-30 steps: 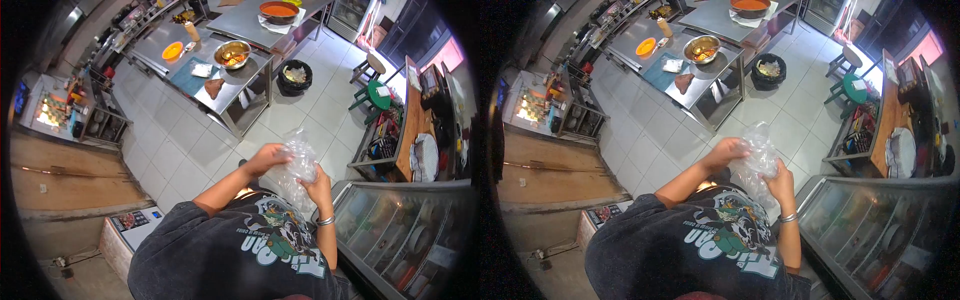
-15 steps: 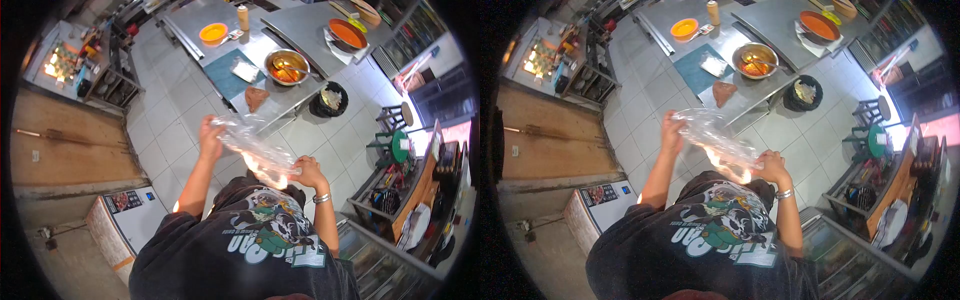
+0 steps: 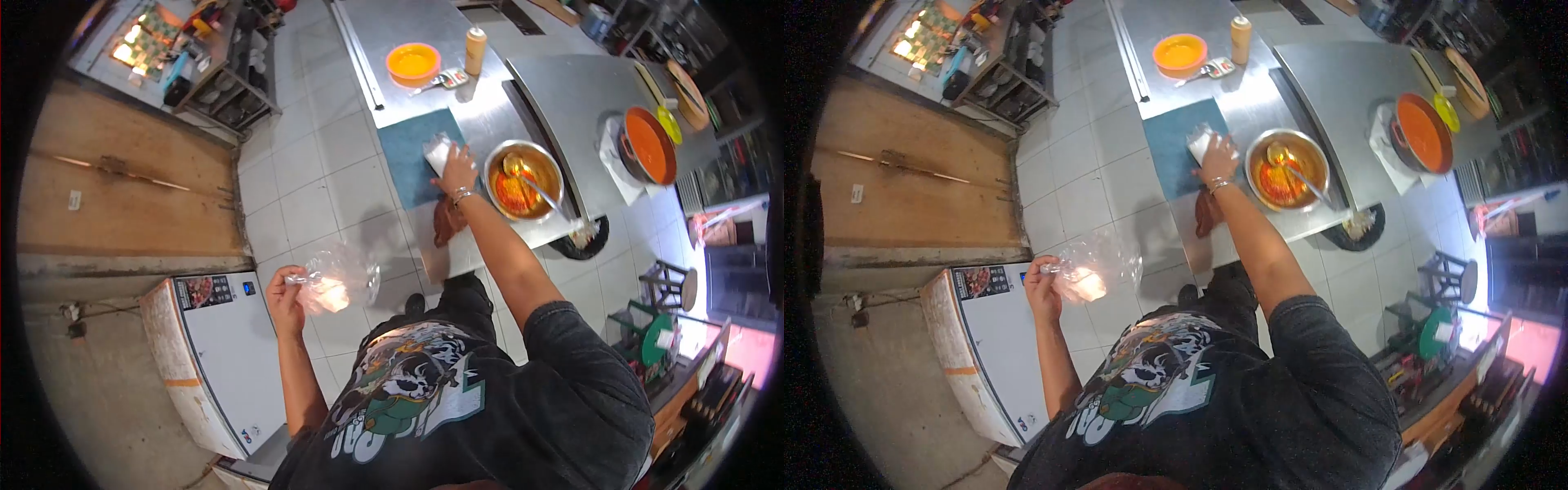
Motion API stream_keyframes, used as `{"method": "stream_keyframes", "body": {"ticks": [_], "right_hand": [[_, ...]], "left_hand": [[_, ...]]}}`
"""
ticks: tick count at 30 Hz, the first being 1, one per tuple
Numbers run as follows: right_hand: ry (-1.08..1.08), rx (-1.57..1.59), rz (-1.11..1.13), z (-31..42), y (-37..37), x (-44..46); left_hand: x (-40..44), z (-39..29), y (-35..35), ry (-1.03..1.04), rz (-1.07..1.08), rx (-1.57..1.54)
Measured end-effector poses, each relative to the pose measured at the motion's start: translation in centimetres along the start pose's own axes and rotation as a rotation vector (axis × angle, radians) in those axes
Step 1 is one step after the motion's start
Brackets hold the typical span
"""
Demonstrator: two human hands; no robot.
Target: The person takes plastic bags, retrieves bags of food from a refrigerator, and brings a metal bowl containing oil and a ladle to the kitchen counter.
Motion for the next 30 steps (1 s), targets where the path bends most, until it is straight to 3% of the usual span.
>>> {"method": "stream_keyframes", "body": {"ticks": [2, 3, 7, 9, 12, 14, 15, 17, 21, 22, 24, 26, 28, 30], "right_hand": [[0.08, -0.059, 0.383, -2.7, 5.8, 1.8], [0.0, -0.04, 0.259, -4.1, 10.3, 3.6], [0.005, 0.24, 0.334, -5.4, 8.0, 7.4], [-0.01, 0.432, 0.109, -6.1, 3.0, 8.4], [0.129, 0.651, 0.153, -6.0, -6.8, 8.7], [-0.027, 0.779, -0.246, -5.7, -14.3, 7.8], [-0.011, 0.77, -0.247, -5.7, -16.0, 7.6], [-0.265, 0.746, -0.497, -4.6, -20.8, 6.1], [-0.422, 0.588, -0.299, -3.2, -15.9, 5.3], [-0.408, 0.579, -0.299, -3.5, -13.4, 5.1], [-0.351, 0.263, -0.151, -3.9, -8.0, 4.5], [-0.306, 0.253, -0.113, -5.6, -9.6, 3.2], [-0.21, 0.41, 0.03, -9.1, -13.2, 2.6], [-0.001, 0.345, 0.1, -15.1, -15.0, 1.0]], "left_hand": [[0.8, -1.1, 3.4, 0.132, -0.025, 0.227], [1.7, -0.5, 5.1, 0.108, 0.017, 0.233], [8.4, 4.6, 12.5, -0.057, 0.096, 0.181], [12.4, 6.2, 17.6, -0.142, 0.205, 0.104], [18.4, 8.2, 26.1, -0.23, 0.341, 0.075], [22.2, 11.6, 30.3, -0.235, 0.366, 0.105], [23.9, 13.9, 32.2, -0.377, 0.325, -0.035], [26.0, 18.2, 34.9, -0.544, 0.312, -0.166], [28.7, 23.4, 36.6, -0.716, 0.647, -0.788], [30.2, 27.7, 34.8, -0.86, 0.626, -0.783], [29.4, 26.3, 31.6, -0.777, 0.003, -0.291], [29.6, 25.6, 24.8, -0.644, -0.37, -0.017], [28.9, 23.8, 18.6, -0.316, -0.593, 0.094], [25.9, 20.4, 18.0, -0.105, -0.47, 0.344]]}}
Point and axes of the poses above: each hand's wrist, its own x-axis towards the middle knuckle, its own y-axis out of the palm, z = x × y, the point moved 8 cm from there along x, towards the middle knuckle, and after that the axes turned 5 degrees about -z, right-handed, at the moved point
